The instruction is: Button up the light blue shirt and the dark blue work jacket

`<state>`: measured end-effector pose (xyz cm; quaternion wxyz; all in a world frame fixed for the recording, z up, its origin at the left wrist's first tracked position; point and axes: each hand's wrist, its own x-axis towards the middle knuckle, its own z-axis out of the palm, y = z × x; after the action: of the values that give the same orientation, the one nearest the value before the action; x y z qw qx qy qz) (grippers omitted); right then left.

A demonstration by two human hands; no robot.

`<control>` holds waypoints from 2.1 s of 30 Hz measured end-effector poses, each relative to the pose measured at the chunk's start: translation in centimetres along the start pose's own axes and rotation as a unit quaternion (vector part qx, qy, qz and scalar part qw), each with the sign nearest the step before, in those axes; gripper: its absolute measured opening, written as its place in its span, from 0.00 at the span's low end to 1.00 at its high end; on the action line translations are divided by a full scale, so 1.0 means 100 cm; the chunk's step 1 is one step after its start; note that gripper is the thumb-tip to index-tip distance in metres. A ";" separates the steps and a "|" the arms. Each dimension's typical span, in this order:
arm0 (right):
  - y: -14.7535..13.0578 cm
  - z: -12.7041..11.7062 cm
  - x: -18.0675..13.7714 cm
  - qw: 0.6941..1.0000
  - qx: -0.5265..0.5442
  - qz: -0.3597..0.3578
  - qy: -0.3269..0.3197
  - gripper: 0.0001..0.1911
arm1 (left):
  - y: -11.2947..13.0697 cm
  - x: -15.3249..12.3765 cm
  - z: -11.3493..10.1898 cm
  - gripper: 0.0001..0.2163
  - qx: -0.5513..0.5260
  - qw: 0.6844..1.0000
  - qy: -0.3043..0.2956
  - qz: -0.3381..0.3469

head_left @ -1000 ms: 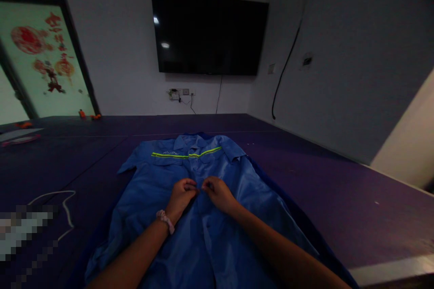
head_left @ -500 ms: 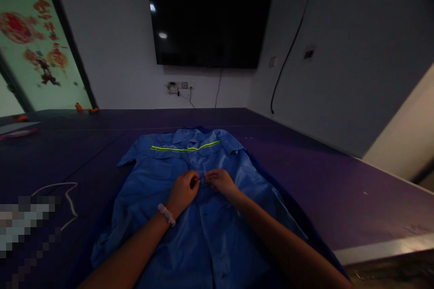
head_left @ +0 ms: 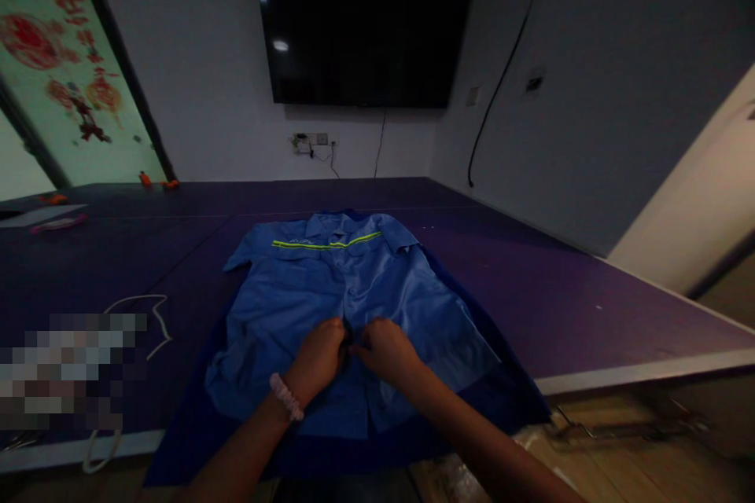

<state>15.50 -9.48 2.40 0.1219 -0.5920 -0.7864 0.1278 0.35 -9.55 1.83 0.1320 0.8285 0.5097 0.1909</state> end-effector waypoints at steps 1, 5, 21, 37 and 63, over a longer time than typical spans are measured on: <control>-0.001 0.003 -0.001 1.000 -0.008 0.007 0.010 0.13 | 0.002 0.000 0.003 0.08 0.001 1.000 0.006 -0.005; -0.003 0.013 -0.003 0.999 0.003 0.003 0.048 0.13 | 0.003 0.003 0.009 0.10 -0.033 0.999 0.023 -0.018; 0.017 0.016 0.012 0.913 0.403 0.009 0.070 0.10 | -0.001 0.009 0.017 0.06 -0.350 0.919 0.145 -0.112; 0.022 0.015 0.016 0.917 0.392 -0.035 0.063 0.07 | -0.003 0.007 0.023 0.08 -0.340 0.917 0.190 -0.090; 0.009 0.017 0.012 0.964 0.203 -0.085 0.150 0.06 | -0.003 0.011 0.025 0.10 -0.359 0.902 0.193 -0.141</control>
<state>15.43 -8.19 0.58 0.3664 -0.4985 -0.7639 0.1836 1.74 -8.48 -0.34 0.3451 0.5911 0.5335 0.4969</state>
